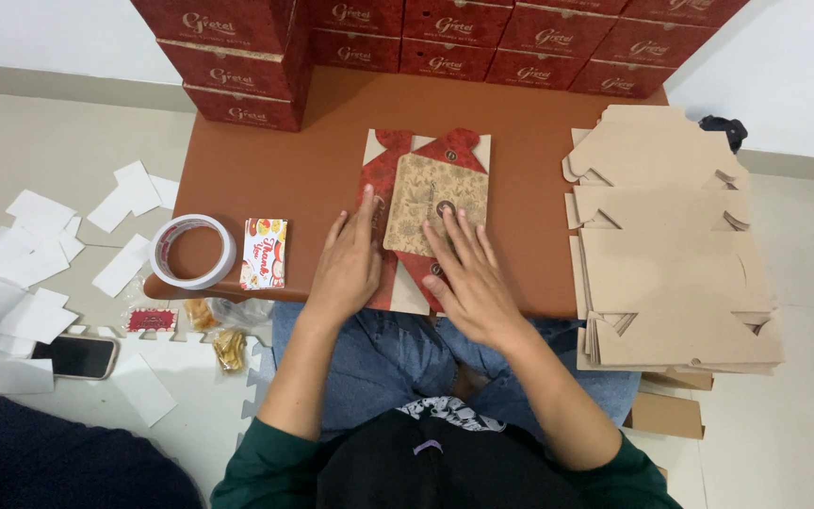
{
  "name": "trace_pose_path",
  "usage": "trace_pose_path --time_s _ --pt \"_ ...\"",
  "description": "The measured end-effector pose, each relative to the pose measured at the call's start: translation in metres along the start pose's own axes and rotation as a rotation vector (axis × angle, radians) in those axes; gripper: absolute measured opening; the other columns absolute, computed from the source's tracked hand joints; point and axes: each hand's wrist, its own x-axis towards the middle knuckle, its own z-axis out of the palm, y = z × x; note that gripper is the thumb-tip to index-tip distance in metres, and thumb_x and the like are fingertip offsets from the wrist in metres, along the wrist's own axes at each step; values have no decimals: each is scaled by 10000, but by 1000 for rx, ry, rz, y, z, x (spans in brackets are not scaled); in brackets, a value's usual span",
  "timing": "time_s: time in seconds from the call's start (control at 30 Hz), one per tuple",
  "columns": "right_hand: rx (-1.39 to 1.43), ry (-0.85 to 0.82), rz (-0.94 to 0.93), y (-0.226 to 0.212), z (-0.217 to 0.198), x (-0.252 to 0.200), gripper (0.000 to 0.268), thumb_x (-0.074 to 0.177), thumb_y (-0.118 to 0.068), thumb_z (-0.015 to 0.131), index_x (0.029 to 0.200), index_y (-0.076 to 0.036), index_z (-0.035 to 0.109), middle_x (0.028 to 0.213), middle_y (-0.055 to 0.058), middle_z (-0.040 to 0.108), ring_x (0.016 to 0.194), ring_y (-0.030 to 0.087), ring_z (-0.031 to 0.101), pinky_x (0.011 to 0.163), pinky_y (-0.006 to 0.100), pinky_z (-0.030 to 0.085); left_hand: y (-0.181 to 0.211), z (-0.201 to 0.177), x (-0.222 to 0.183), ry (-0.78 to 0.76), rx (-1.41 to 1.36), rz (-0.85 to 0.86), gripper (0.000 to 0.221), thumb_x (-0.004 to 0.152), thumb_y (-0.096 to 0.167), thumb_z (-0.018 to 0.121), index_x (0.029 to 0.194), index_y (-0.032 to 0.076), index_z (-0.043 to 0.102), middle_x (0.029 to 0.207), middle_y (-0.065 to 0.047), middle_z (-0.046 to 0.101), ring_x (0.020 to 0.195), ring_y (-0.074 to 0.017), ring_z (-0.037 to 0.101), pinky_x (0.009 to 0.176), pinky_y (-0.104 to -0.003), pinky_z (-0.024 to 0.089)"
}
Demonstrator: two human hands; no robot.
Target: Assembling small cardboard gift boxes by folding pre-cut sheets and applying stickers
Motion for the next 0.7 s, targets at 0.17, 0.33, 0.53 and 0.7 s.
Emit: trace_pose_path --time_s 0.17,0.33,0.53,0.7 --pt "-285 -267 167 12 12 0 704 1069 -529 303 1615 -93 222 1641 316 113 1536 435 16 1218 545 -10 -9 10 0 -34 214 77 584 930 65 418 1491 199 510 1513 -153 464 1480 -324 346 1206 -504 223" --pt "-319 -348 289 39 3 45 720 1051 -571 217 1636 -160 132 1667 268 -3 1552 373 -58 1239 490 -12 -21 23 0 -10 228 90 590 914 90 423 1461 271 550 1515 -151 471 1480 -330 354 1196 -516 237" --pt "-402 -243 346 89 7 119 755 1057 -598 242 1641 -142 95 1677 254 7 1566 342 -41 1264 481 -17 -22 26 0 28 234 88 576 896 87 446 1422 268 594 1511 -141 487 1458 -319 391 1188 -502 266" --pt "-453 -118 342 115 13 151 722 1082 -549 260 1645 -116 132 1692 218 36 1572 315 -28 1273 483 -5 -15 20 3 22 225 50 564 900 95 448 1416 268 599 1508 -137 489 1456 -313 394 1203 -498 252"
